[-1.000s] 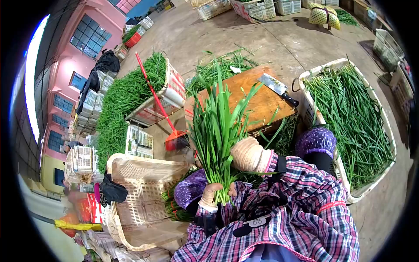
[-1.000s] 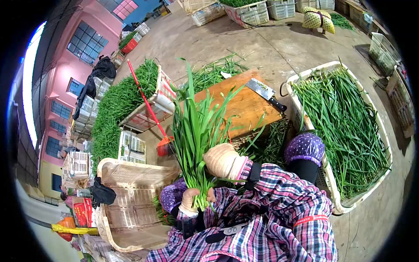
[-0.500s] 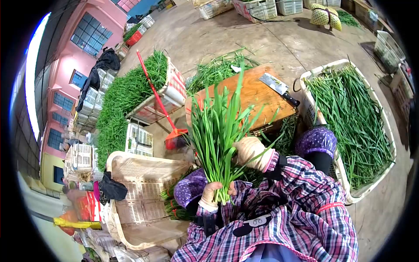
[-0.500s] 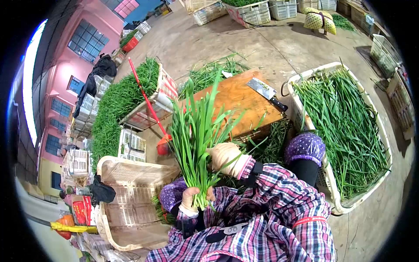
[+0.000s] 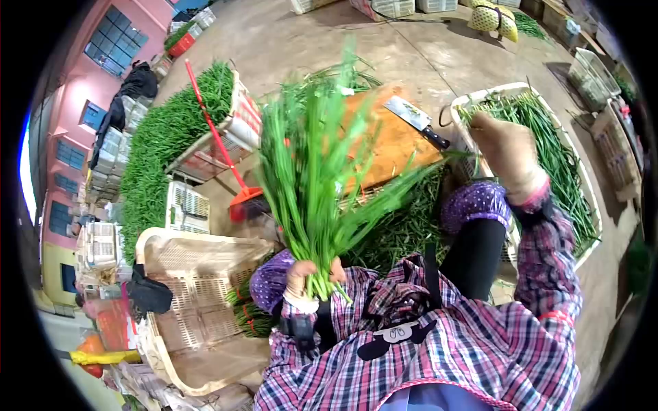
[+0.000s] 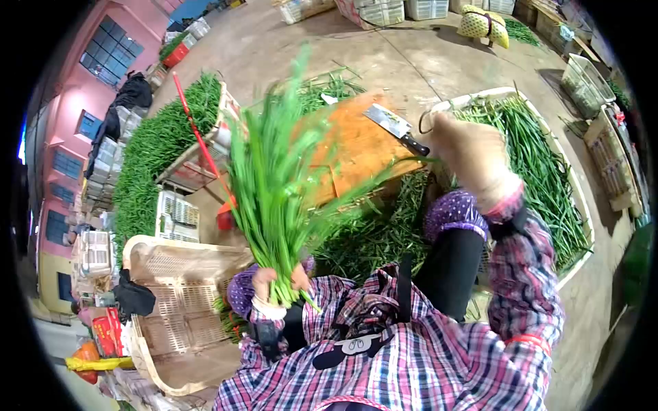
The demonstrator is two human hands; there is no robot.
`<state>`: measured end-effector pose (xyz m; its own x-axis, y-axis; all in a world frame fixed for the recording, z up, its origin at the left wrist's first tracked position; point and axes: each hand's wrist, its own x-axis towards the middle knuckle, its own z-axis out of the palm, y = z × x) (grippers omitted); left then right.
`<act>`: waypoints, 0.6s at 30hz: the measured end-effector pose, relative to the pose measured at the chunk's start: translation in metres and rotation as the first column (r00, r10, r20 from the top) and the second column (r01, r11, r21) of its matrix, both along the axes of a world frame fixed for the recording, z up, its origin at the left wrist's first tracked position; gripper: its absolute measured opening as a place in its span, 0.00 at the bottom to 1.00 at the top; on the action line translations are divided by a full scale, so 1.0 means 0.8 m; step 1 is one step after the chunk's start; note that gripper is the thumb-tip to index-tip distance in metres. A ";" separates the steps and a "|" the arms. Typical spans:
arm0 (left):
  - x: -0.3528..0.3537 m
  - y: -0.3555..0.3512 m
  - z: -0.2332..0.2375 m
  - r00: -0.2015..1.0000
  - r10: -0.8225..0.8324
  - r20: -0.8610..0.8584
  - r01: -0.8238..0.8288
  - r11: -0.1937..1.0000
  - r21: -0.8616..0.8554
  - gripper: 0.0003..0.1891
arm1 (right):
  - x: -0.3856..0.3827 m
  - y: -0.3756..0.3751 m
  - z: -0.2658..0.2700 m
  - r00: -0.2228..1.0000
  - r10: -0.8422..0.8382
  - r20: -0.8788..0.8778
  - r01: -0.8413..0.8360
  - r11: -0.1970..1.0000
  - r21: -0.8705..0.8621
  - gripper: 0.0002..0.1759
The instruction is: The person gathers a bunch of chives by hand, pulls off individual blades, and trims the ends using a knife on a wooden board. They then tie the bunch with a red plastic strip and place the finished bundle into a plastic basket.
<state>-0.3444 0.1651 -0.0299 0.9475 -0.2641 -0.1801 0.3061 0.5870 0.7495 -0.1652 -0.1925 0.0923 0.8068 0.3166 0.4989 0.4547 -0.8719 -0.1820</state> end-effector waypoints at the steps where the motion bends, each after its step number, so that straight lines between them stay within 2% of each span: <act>1: 0.013 0.003 0.004 0.992 0.004 0.126 0.000 1.000 -0.026 0.23 | -0.013 -0.034 0.006 0.998 -0.063 0.024 0.064 0.997 -0.045 0.06; 3: 0.026 0.023 0.000 0.997 0.061 0.042 -0.055 0.989 -0.136 0.24 | -0.049 -0.105 0.002 0.983 -0.182 -0.035 0.184 0.982 0.045 0.08; 4: 0.039 0.037 -0.001 0.990 0.045 0.136 -0.035 0.996 -0.076 0.25 | -0.075 -0.135 0.003 0.956 -0.286 -0.066 0.287 0.958 0.006 0.08; 5: 0.047 0.042 0.007 0.989 0.083 0.119 -0.071 0.992 -0.105 0.25 | -0.104 -0.167 -0.004 0.916 -0.390 -0.093 0.388 0.921 -0.035 0.08; 6: 0.058 0.052 0.005 0.988 0.062 0.143 -0.040 0.988 -0.146 0.25 | -0.133 -0.213 -0.026 0.804 -0.553 -0.218 0.550 0.831 -0.079 0.07; 7: 0.069 0.061 0.003 0.985 0.042 0.167 -0.010 0.982 -0.186 0.25 | -0.167 -0.246 -0.036 0.743 -0.609 -0.278 0.585 0.793 -0.173 0.08; 8: 0.078 0.066 0.000 0.983 0.059 0.172 -0.021 0.976 -0.218 0.24 | -0.208 -0.312 -0.099 0.837 -0.511 -0.197 0.534 0.841 0.090 0.08; 9: 0.085 0.063 0.004 0.985 0.057 0.162 -0.013 0.966 -0.258 0.22 | -0.254 -0.358 -0.136 0.834 -0.529 -0.156 0.537 0.843 0.013 0.08; 10: 0.095 0.067 -0.001 0.982 0.033 0.184 0.009 0.975 -0.222 0.21 | -0.327 -0.438 -0.213 0.768 -0.639 -0.045 0.632 0.767 -0.112 0.09; 11: 0.101 0.071 -0.005 0.979 0.008 0.203 0.030 0.983 -0.183 0.21 | -0.375 -0.434 -0.219 0.569 -0.689 -0.449 0.760 0.649 -0.033 0.08; 12: 0.104 0.068 -0.008 0.989 -0.006 0.150 0.038 0.977 -0.212 0.21 | -0.436 -0.468 -0.269 0.275 -0.673 -0.686 0.937 0.349 0.033 0.07; 13: 0.107 0.064 -0.009 0.992 0.026 0.127 -0.004 0.985 -0.171 0.21 | -0.488 -0.441 -0.284 0.177 -0.764 -0.620 0.880 0.405 -0.249 0.09; 14: 0.110 0.060 -0.013 0.994 0.003 0.108 0.017 0.981 -0.191 0.21 | -0.515 -0.389 -0.279 -0.045 -0.627 -0.778 0.925 0.267 -0.269 0.10; 15: 0.112 0.057 -0.019 0.996 -0.016 0.092 0.035 0.976 -0.213 0.21 | -0.524 -0.331 -0.254 -0.258 -0.671 -0.695 0.718 0.349 -0.603 0.09; 16: 0.112 0.060 -0.035 0.999 -0.030 -0.013 0.027 0.980 -0.197 0.22 | -0.620 -0.331 -0.335 -0.008 -0.878 -0.479 0.228 0.464 -0.856 0.11; 17: 0.110 0.064 -0.048 0.992 -0.092 -0.089 0.068 0.967 -0.244 0.23 | -0.645 -0.342 -0.353 -0.001 -0.875 -0.484 0.238 0.470 -0.850 0.11; 18: 0.111 0.064 -0.047 0.991 -0.112 -0.080 0.095 0.977 -0.191 0.23 | -0.660 -0.353 -0.371 -0.129 -0.757 -0.640 0.567 0.473 -0.674 0.12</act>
<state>-0.2558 0.2161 -0.0677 0.8955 -0.3968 -0.2014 0.4334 0.6751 0.5970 -0.6930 -0.4750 -0.2048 0.4812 -0.6857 -0.5461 -0.7014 -0.6749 0.2292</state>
